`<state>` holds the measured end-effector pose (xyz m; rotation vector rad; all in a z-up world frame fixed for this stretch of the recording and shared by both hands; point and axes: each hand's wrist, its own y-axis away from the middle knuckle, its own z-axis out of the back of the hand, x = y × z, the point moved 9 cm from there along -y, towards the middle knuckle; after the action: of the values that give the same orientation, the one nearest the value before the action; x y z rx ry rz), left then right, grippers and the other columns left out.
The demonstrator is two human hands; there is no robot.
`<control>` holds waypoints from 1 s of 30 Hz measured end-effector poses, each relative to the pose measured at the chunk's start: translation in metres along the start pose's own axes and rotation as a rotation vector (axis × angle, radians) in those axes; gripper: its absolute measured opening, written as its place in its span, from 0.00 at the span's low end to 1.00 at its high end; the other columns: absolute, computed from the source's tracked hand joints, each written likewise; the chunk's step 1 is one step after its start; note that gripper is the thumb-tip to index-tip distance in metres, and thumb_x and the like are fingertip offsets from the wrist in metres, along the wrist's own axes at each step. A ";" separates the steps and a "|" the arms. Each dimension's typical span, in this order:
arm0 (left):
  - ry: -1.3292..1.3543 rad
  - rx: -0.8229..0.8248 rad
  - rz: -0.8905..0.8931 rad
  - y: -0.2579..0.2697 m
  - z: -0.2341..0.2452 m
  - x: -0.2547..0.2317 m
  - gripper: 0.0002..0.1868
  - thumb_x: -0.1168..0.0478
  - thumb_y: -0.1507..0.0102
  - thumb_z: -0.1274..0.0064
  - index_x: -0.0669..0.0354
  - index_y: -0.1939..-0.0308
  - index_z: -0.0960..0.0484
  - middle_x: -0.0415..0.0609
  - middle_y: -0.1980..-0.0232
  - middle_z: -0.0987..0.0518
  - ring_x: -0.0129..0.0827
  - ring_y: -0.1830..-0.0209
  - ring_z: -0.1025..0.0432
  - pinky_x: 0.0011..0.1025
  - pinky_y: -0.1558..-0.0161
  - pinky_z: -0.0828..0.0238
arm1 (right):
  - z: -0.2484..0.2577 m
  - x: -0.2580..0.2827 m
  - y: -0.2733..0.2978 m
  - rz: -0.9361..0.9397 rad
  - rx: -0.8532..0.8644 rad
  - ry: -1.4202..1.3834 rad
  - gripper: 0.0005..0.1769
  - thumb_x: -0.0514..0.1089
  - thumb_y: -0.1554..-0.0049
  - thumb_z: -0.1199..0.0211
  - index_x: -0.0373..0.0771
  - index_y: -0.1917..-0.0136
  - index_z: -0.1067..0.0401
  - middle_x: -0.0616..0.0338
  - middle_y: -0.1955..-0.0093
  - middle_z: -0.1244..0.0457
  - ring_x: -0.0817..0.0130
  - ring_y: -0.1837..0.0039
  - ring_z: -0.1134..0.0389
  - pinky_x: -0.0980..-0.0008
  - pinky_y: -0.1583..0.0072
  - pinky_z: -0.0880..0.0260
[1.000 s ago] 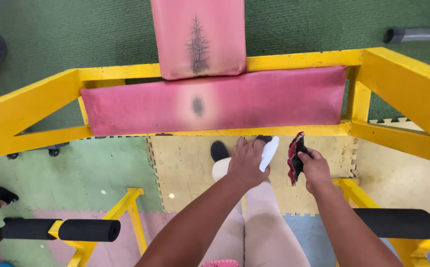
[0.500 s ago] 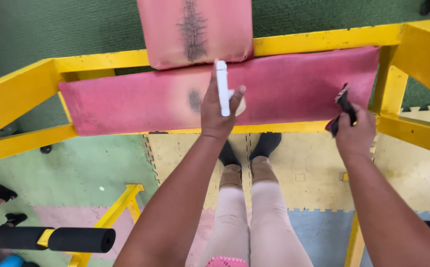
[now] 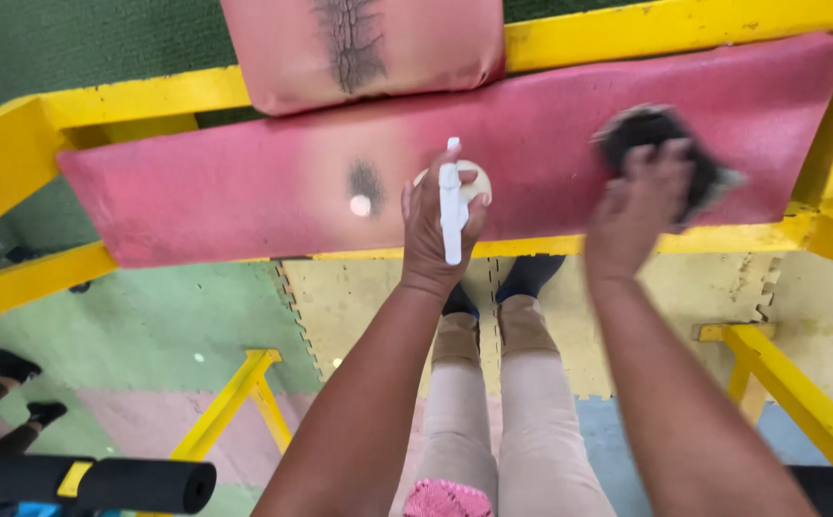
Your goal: Wipe down and disinfect various gym machines and weight benches using a spray bottle and cleaning cloth.
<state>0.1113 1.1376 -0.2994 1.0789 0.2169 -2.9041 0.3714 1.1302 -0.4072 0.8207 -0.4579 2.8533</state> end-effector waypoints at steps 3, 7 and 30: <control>0.022 0.007 -0.060 -0.001 0.000 0.002 0.36 0.56 0.37 0.42 0.47 0.26 0.39 0.39 0.46 0.19 0.36 0.40 0.26 0.46 0.29 0.41 | -0.042 0.095 0.023 0.284 0.277 0.092 0.31 0.37 0.40 0.45 0.52 0.24 0.34 0.54 0.16 0.49 0.49 0.14 0.54 0.45 0.20 0.57; 0.050 0.029 -0.013 -0.002 0.001 0.000 0.38 0.57 0.37 0.42 0.48 0.25 0.40 0.39 0.47 0.19 0.37 0.40 0.26 0.47 0.31 0.41 | -0.029 0.102 0.007 0.430 0.329 -0.094 0.26 0.40 0.36 0.43 0.47 0.25 0.35 0.56 0.16 0.47 0.51 0.16 0.52 0.45 0.21 0.54; 0.065 0.067 -0.011 -0.004 0.003 0.002 0.38 0.59 0.38 0.44 0.50 0.26 0.40 0.40 0.47 0.20 0.37 0.43 0.26 0.47 0.32 0.39 | -0.047 0.159 -0.032 0.552 0.423 -0.102 0.29 0.43 0.41 0.42 0.48 0.26 0.34 0.55 0.18 0.46 0.52 0.18 0.49 0.47 0.21 0.57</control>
<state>0.1071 1.1415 -0.2977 1.1871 0.1292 -2.9081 0.2206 1.1835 -0.3515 1.0466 -0.0898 3.5051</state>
